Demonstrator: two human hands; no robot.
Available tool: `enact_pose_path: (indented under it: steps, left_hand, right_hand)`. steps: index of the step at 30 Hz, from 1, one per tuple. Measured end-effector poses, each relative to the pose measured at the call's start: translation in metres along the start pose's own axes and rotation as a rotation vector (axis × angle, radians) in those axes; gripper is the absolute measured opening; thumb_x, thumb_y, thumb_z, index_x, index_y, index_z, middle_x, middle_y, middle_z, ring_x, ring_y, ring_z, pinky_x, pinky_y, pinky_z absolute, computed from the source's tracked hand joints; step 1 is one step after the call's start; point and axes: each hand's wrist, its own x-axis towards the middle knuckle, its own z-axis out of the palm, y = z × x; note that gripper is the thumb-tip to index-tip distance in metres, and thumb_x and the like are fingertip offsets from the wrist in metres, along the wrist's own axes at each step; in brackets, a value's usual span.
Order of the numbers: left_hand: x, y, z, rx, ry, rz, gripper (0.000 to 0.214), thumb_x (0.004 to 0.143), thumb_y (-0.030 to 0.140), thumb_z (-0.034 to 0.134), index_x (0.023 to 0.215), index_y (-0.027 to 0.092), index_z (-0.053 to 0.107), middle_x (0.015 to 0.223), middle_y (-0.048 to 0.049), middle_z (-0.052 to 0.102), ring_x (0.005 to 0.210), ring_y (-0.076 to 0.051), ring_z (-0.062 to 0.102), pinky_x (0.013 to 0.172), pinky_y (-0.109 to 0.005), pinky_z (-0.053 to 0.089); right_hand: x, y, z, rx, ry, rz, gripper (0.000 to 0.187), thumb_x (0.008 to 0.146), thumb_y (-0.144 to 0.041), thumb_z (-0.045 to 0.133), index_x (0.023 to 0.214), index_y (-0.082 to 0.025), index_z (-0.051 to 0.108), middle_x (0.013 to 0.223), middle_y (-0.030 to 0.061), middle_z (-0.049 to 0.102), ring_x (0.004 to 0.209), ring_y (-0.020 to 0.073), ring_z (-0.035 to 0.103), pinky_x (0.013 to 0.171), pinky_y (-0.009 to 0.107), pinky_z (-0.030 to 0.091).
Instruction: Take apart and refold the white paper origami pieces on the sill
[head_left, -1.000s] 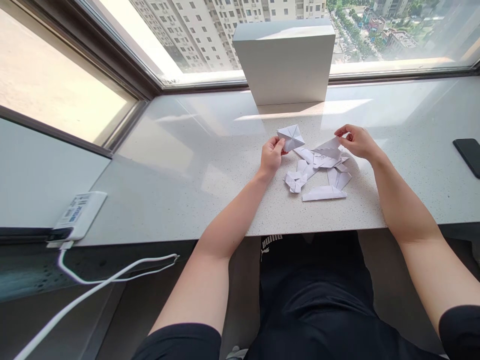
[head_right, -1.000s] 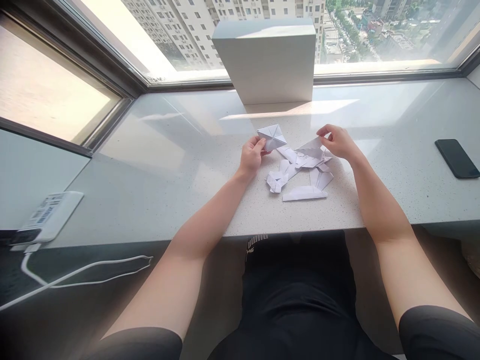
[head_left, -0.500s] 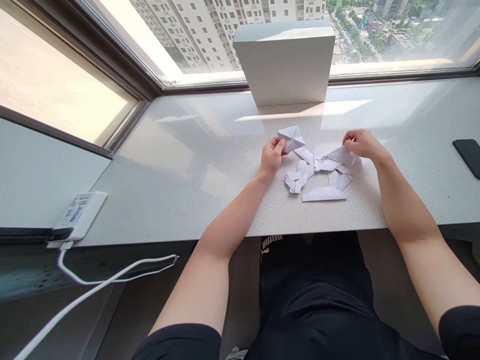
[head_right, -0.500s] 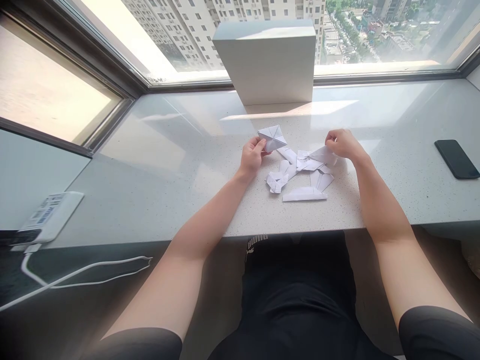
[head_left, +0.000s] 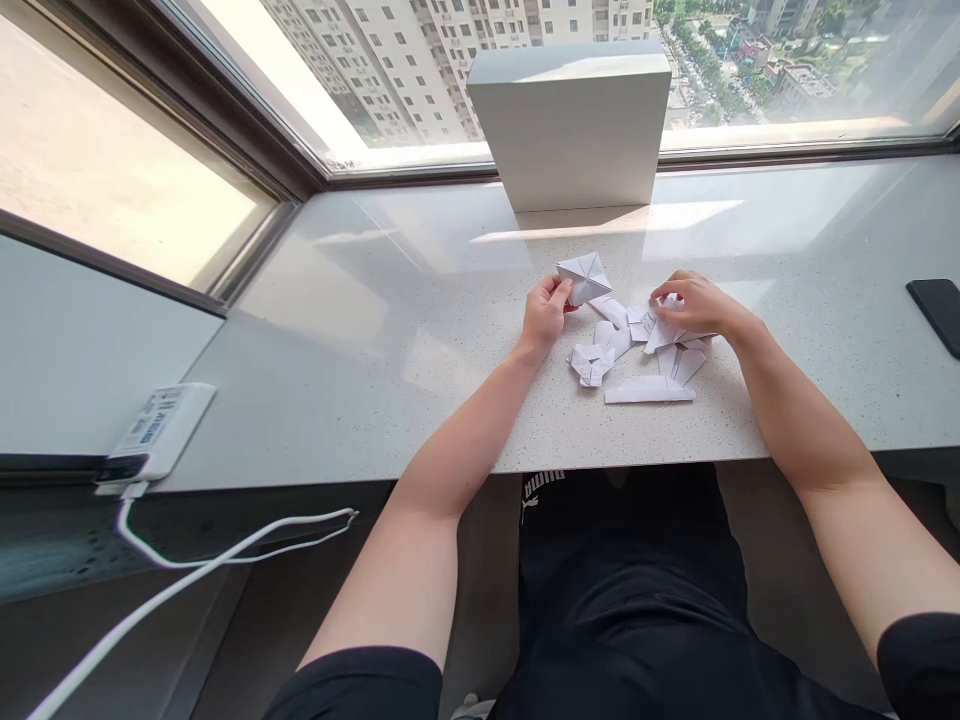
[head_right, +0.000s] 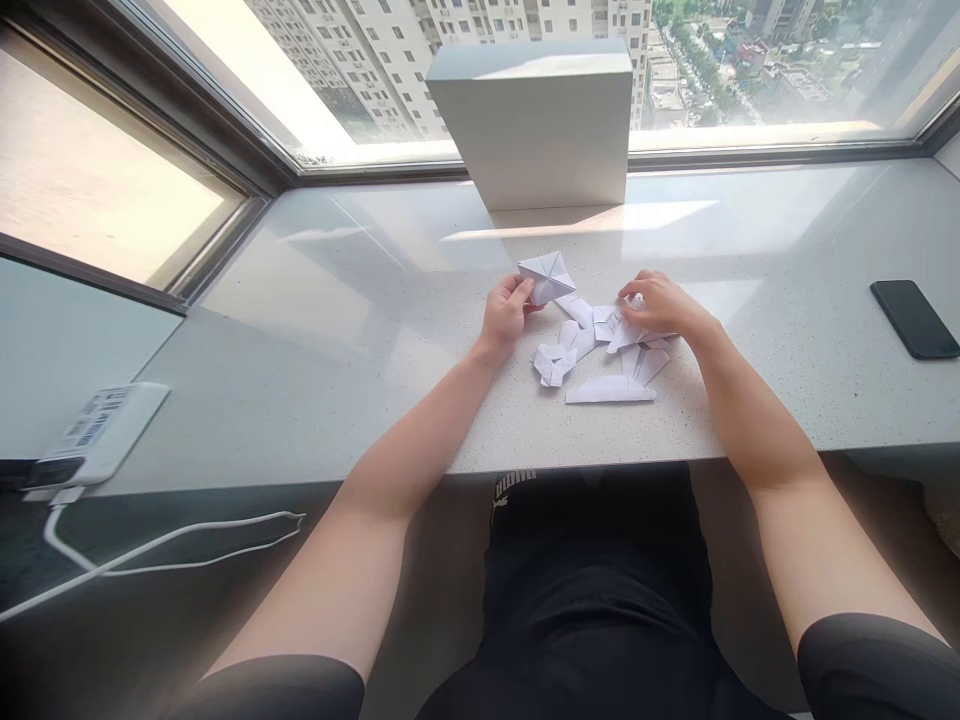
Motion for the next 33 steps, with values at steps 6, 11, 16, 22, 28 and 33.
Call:
enact_pose_path:
  steps: [6, 11, 16, 22, 28, 33]
  left_hand:
    - [-0.001, 0.001, 0.001, -0.005, -0.015, 0.006, 0.022, 0.109, 0.04, 0.087, 0.097, 0.024, 0.079, 0.097, -0.0048, 0.081, 0.089, -0.018, 0.074, 0.084, -0.031, 0.067]
    - [-0.002, 0.002, 0.002, -0.006, -0.02, 0.01, 0.019, 0.109, 0.035, 0.085, 0.096, 0.023, 0.079, 0.096, -0.0042, 0.081, 0.087, -0.017, 0.073, 0.083, -0.029, 0.066]
    - [-0.004, 0.005, 0.002, 0.001, -0.037, 0.011, 0.02, 0.11, 0.031, 0.084, 0.094, 0.022, 0.079, 0.093, -0.0035, 0.08, 0.085, -0.017, 0.072, 0.082, -0.029, 0.064]
    - [-0.01, 0.01, 0.006, 0.002, -0.078, -0.023, 0.021, 0.109, 0.036, 0.087, 0.096, 0.022, 0.08, 0.093, -0.0036, 0.082, 0.087, -0.018, 0.075, 0.084, -0.031, 0.067]
    - [-0.023, 0.012, 0.016, -0.055, -0.18, -0.081, 0.029, 0.107, 0.048, 0.093, 0.103, 0.021, 0.084, 0.1, -0.0076, 0.087, 0.09, -0.021, 0.082, 0.086, -0.035, 0.072]
    - [-0.024, 0.013, 0.018, -0.119, -0.205, -0.092, 0.033, 0.106, 0.053, 0.095, 0.102, 0.022, 0.083, 0.1, -0.007, 0.088, 0.091, -0.021, 0.082, 0.088, -0.034, 0.072]
  right_hand:
    - [0.001, -0.003, 0.006, 0.012, -0.005, -0.064, 0.027, 0.099, -0.042, 0.085, 0.118, -0.027, 0.097, 0.133, 0.0182, 0.081, 0.132, 0.0468, 0.067, 0.122, 0.067, 0.053]
    - [0.003, -0.008, 0.002, 0.061, -0.021, -0.087, 0.01, 0.092, -0.035, 0.089, 0.09, -0.025, 0.087, 0.116, 0.0155, 0.08, 0.119, 0.0406, 0.07, 0.111, 0.059, 0.056]
    - [-0.002, -0.014, -0.008, 0.242, -0.003, -0.021, 0.018, 0.097, -0.039, 0.092, 0.094, -0.026, 0.079, 0.084, 0.0037, 0.069, 0.079, 0.0245, 0.063, 0.078, 0.043, 0.054]
    - [0.0, -0.024, 0.008, 0.441, 0.424, -0.207, 0.021, 0.108, -0.045, 0.087, 0.105, -0.03, 0.074, 0.084, 0.0, 0.066, 0.069, 0.0183, 0.061, 0.064, 0.038, 0.055]
    - [0.003, -0.032, 0.032, 0.091, 0.514, -0.532, 0.011, 0.113, -0.025, 0.073, 0.103, -0.028, 0.076, 0.113, 0.007, 0.081, 0.084, 0.0227, 0.076, 0.068, 0.041, 0.065]
    - [0.0, -0.036, 0.037, -0.089, 0.435, -0.558, 0.017, 0.115, -0.019, 0.067, 0.106, -0.027, 0.079, 0.121, 0.0096, 0.085, 0.092, 0.0246, 0.079, 0.067, 0.037, 0.062]
